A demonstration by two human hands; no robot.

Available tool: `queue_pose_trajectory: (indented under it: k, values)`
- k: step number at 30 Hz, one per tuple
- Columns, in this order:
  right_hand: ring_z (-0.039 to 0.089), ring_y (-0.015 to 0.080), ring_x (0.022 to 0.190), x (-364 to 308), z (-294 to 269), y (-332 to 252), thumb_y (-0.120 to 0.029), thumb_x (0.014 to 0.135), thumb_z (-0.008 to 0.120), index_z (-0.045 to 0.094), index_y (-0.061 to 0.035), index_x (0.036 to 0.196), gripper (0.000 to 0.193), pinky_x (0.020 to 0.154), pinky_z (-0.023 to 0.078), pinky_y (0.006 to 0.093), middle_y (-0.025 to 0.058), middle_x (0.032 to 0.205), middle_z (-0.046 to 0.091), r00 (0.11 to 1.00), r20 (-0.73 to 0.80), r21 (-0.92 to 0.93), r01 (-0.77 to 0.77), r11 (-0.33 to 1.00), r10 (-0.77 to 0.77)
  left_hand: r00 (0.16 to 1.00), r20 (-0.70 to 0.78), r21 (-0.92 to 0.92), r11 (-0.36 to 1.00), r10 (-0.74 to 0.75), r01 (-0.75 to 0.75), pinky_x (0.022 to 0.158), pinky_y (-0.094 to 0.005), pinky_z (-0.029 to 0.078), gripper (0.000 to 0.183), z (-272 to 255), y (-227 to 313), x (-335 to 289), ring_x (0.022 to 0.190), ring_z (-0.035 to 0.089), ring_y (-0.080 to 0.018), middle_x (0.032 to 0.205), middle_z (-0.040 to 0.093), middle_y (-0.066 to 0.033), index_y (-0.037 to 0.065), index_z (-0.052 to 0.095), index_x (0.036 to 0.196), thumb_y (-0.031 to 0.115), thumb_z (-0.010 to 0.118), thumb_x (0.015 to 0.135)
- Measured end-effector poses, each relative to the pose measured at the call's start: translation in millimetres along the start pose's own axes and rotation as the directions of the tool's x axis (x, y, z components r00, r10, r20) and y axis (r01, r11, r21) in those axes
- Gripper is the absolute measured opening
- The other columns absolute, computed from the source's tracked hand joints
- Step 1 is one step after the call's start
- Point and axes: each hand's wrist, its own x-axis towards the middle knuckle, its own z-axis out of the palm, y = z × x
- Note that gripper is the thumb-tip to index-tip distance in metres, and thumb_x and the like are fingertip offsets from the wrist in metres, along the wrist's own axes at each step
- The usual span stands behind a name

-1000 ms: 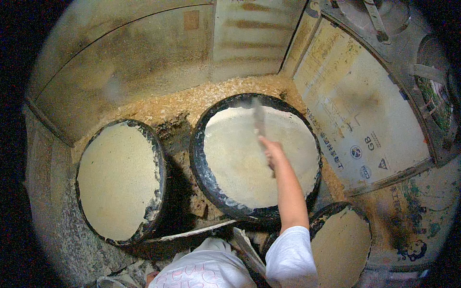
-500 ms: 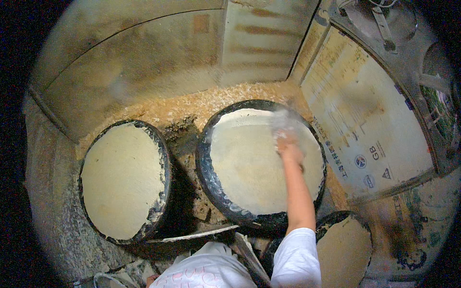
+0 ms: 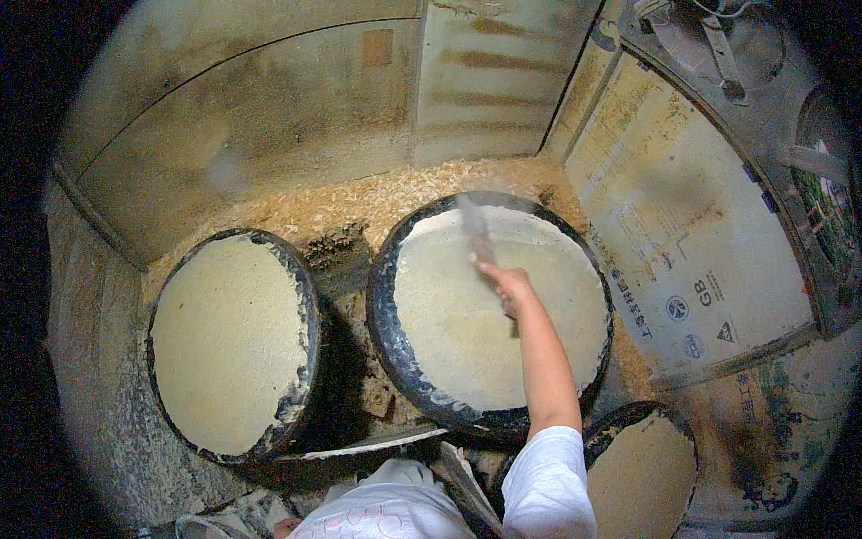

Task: The person ladles batter onto hot circular griddles, spreads it into thin round cakes using a wooden spreader, then peels the cooked cakes off with a blue plastic scraper and stacks them on a woven tray. The person repeats this cycle across multiple griddles.

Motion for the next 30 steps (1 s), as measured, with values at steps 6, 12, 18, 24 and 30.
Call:
queue_pose_trajectory:
  k: [6,12,18,24,30]
  values:
    - [0.064,0.0289,0.090,-38.6,43.4,-23.6,-0.040,0.060,0.078,0.068,-0.0056,0.098,0.052,0.079,0.050,0.0358,0.0170,0.098,0.066,0.915,0.017,-0.692,0.302,0.656,-0.404,1.000,0.004,0.030,0.999,0.013,-0.013,0.072,-0.0329,0.049,0.022,3.0,5.2,-7.2,0.080,0.061,-0.0194,0.087,0.066,-0.0127,-0.001,0.064,0.098,0.014,0.053,0.087]
    - [0.059,0.0310,0.105,-17.1,11.6,-36.6,-0.063,0.075,0.049,0.065,-0.0083,0.107,0.065,0.088,0.046,0.0362,0.0169,0.109,0.063,0.909,-0.137,-0.709,0.188,0.680,-0.394,1.000,0.005,0.078,0.997,0.010,-0.011,0.076,-0.0335,0.049,0.024,4.7,2.9,-18.6,0.084,0.061,-0.0197,0.091,0.066,-0.0127,0.000,0.065,0.100,0.017,0.054,0.087]
    - [0.061,0.0304,0.101,75.1,-56.6,14.3,-0.043,0.065,0.073,0.067,-0.0062,0.102,0.053,0.086,0.046,0.0379,0.0166,0.108,0.063,0.850,-0.233,-0.689,0.198,0.697,-0.473,1.000,0.011,0.147,0.989,0.016,-0.018,0.078,-0.0340,0.048,0.026,4.0,5.4,-28.7,0.088,0.061,-0.0200,0.094,0.067,-0.0127,0.000,0.066,0.101,0.019,0.055,0.087]
    - [0.063,0.0289,0.093,63.9,-132.0,45.5,-0.032,0.056,0.081,0.065,0.0004,0.098,0.055,0.082,0.047,0.0365,0.0183,0.102,0.065,0.907,-0.292,-0.473,0.138,0.870,-0.303,1.000,0.020,0.103,0.995,0.014,-0.016,0.078,-0.0338,0.048,0.024,9.7,24.6,-13.3,0.087,0.060,-0.0199,0.093,0.066,-0.0124,0.000,0.065,0.101,0.018,0.055,0.087]
    - [0.066,0.0277,0.083,50.0,-183.6,93.8,-0.022,0.056,0.084,0.061,0.0123,0.095,0.056,0.071,0.051,0.0388,0.0232,0.100,0.065,0.896,-0.443,-0.205,-0.062,0.977,-0.036,0.999,0.035,0.075,0.997,0.013,-0.016,0.077,-0.0337,0.048,0.023,7.6,42.6,-1.7,0.086,0.060,-0.0198,0.093,0.066,-0.0121,0.000,0.065,0.101,0.016,0.055,0.088]
